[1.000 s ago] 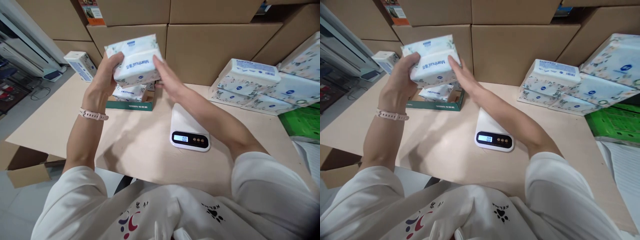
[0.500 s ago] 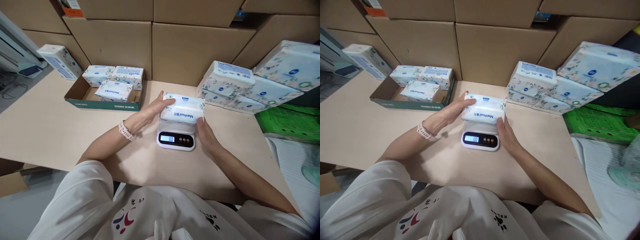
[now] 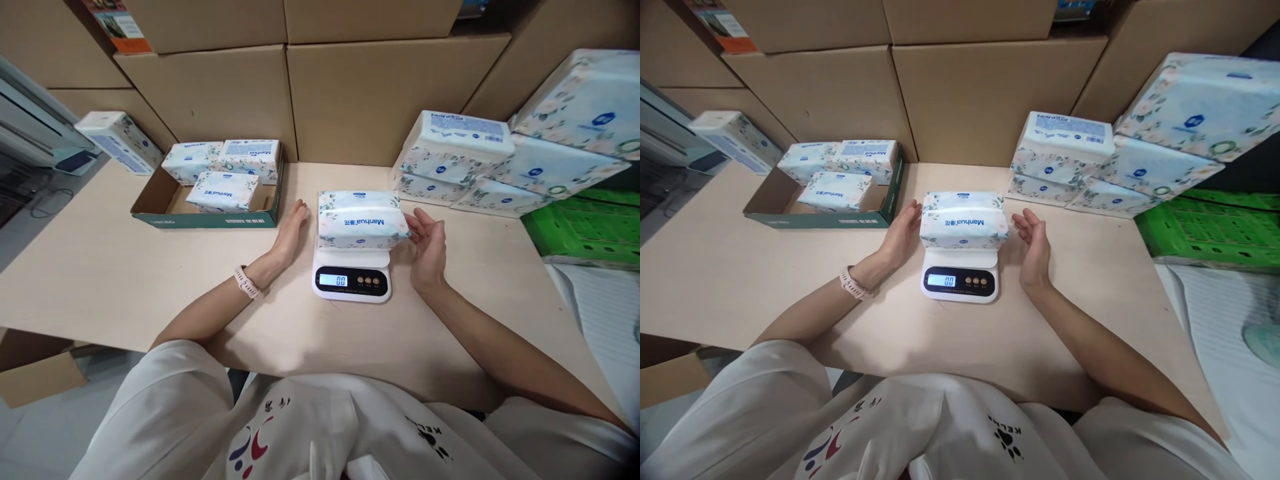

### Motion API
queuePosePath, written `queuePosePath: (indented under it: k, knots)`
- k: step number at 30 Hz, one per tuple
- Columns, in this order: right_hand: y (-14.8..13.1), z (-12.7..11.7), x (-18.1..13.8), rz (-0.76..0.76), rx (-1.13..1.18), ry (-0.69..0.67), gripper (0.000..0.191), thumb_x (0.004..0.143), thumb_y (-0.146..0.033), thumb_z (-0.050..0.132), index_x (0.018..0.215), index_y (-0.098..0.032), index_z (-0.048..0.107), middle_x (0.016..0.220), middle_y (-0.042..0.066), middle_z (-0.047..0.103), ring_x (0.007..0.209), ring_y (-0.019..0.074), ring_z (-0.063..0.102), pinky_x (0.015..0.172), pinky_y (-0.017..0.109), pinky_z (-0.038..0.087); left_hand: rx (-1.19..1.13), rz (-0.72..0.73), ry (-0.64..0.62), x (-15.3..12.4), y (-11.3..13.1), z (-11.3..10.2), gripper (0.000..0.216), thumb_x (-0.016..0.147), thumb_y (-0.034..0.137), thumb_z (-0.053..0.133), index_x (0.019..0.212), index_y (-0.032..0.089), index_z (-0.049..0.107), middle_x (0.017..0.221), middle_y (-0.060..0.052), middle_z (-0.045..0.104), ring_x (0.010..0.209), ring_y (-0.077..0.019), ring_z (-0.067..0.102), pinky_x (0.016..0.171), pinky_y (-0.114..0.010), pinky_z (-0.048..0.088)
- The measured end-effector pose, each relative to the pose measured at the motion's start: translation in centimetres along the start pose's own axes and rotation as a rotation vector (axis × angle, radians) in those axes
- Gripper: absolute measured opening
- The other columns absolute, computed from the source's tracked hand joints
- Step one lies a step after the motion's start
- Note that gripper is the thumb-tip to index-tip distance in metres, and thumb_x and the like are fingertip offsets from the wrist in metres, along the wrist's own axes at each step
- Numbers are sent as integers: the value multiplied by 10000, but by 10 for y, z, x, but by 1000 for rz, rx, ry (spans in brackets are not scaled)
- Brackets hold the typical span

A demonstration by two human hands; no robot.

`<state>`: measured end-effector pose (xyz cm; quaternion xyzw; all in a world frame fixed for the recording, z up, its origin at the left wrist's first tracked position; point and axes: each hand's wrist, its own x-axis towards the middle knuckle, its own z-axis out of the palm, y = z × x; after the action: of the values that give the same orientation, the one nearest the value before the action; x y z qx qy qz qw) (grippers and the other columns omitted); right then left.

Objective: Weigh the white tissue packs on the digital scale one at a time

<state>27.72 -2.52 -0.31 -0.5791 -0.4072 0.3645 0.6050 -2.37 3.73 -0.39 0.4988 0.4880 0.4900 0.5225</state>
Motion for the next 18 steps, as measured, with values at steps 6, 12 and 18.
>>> queuePosePath:
  k: [6,12,18]
  knots:
    - [0,4,3,28,10,3,975,1020,-1010,430,1517,-245,771,1506,162,815,1526,375,735,1399,641,496,-152,-179,168,-2,18,8,621,1008,451,690,1578,208,654,1785,-164,667,1748,-325,574,1487,-538,457]
    - [3,4,1,6,24,16,908,1039,-1006,450,1421,-268,816,1403,118,839,1453,356,755,1365,615,514,-142,-185,15,1,24,-2,662,969,630,671,1453,187,761,1796,-166,657,1767,-388,534,1499,-539,414]
    - [5,4,1,-21,42,0,824,1062,-960,492,1384,-279,825,1370,93,843,1422,335,763,1338,597,534,-115,-181,-161,6,31,-14,736,911,739,735,1396,193,822,1743,-173,700,1770,-454,496,1524,-590,335]
